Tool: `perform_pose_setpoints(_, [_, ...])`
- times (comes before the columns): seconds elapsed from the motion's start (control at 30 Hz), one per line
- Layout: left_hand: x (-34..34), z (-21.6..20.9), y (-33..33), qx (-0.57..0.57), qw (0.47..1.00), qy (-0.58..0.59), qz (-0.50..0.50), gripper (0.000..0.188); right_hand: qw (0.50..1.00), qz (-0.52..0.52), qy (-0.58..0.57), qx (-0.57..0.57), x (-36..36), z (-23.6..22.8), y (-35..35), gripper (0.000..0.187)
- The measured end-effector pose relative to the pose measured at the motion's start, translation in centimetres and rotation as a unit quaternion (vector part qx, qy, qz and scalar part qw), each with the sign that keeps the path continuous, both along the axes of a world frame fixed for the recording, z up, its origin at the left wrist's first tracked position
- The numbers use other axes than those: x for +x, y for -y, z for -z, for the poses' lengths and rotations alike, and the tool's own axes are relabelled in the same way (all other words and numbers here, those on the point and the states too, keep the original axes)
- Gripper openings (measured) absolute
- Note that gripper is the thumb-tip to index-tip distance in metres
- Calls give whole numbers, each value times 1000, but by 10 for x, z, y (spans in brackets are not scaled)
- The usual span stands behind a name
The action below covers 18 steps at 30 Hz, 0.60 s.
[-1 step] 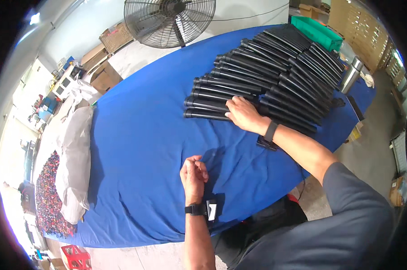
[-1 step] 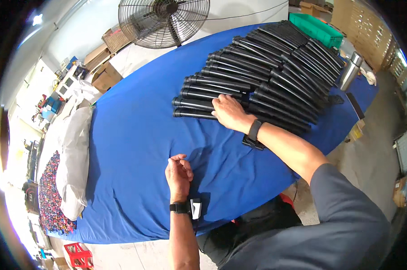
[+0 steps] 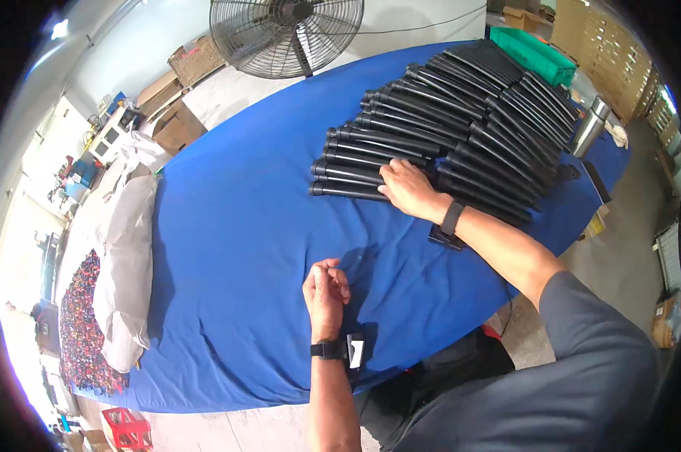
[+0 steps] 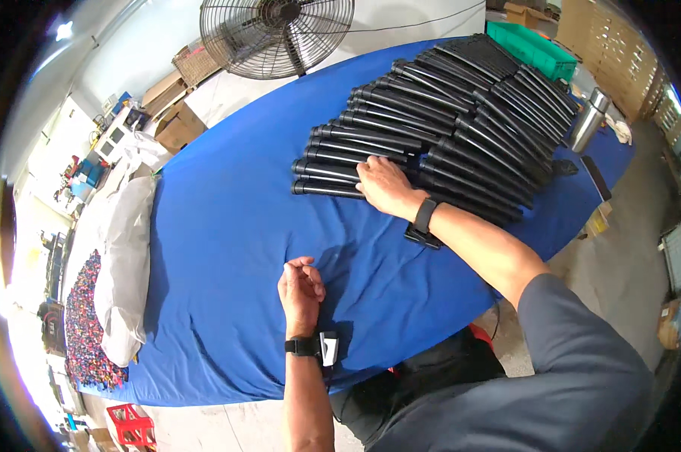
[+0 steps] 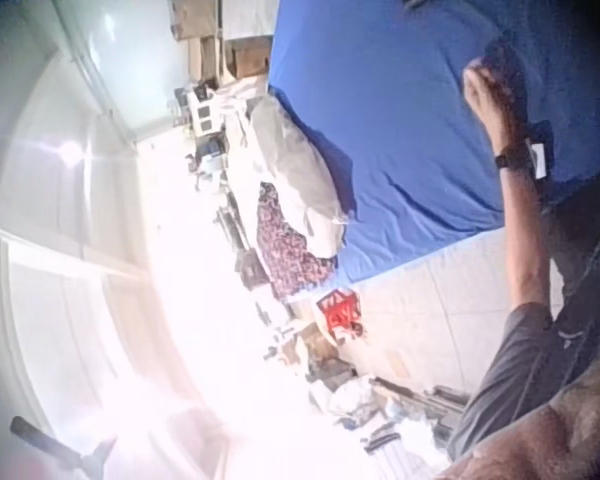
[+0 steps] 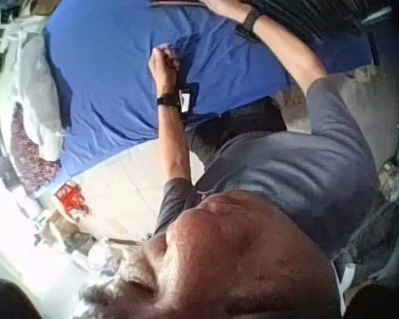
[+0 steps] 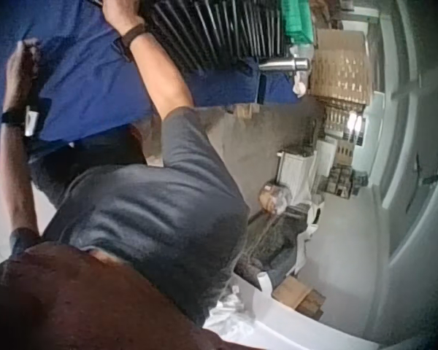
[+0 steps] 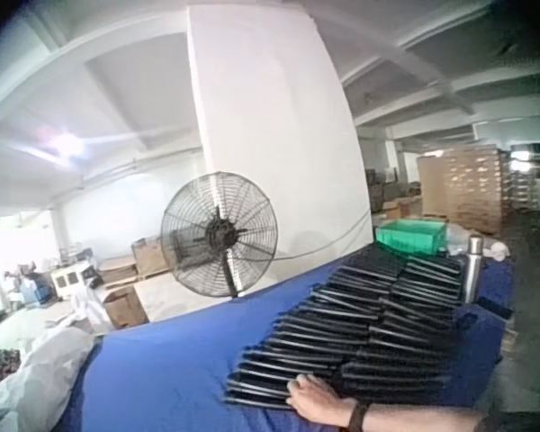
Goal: The person assembles black telescopic poles by inserting smaller inner sections into larger outer sections. They handle the poles one at a time, aligning the ends and pushing them together to form longer units. The assembled poles are placed in a growing stack on a blue-covered table.
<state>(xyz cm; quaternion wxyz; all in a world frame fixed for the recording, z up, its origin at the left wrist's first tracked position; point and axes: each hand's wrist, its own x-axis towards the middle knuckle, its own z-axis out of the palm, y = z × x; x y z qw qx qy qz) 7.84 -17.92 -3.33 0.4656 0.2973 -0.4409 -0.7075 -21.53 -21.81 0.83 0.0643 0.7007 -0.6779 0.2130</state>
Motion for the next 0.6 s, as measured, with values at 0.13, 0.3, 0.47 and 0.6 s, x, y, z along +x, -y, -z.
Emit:
perform_pose_setpoints(0.13, [5, -1, -1, 9, 1000, 18, -10, 47, 999, 21, -27, -21, 5, 10, 11, 28])
perform_pose_setpoints(0.3, [4, -2, -1, 14, 1000, 2, -7, 44, 997, 9, -68, -33, -1, 8, 15, 27])
perform_pose_setpoints(0.47, [4, -1, 0, 11, 1000, 3, -2, 42, 996, 4, -57, -64, -4, 8, 21, 28])
perform_pose_setpoints(0.6, [2, -2, 0, -4, 1000, -1, 4, 41, 998, 12, -37, -51, -6, 8, 21, 31])
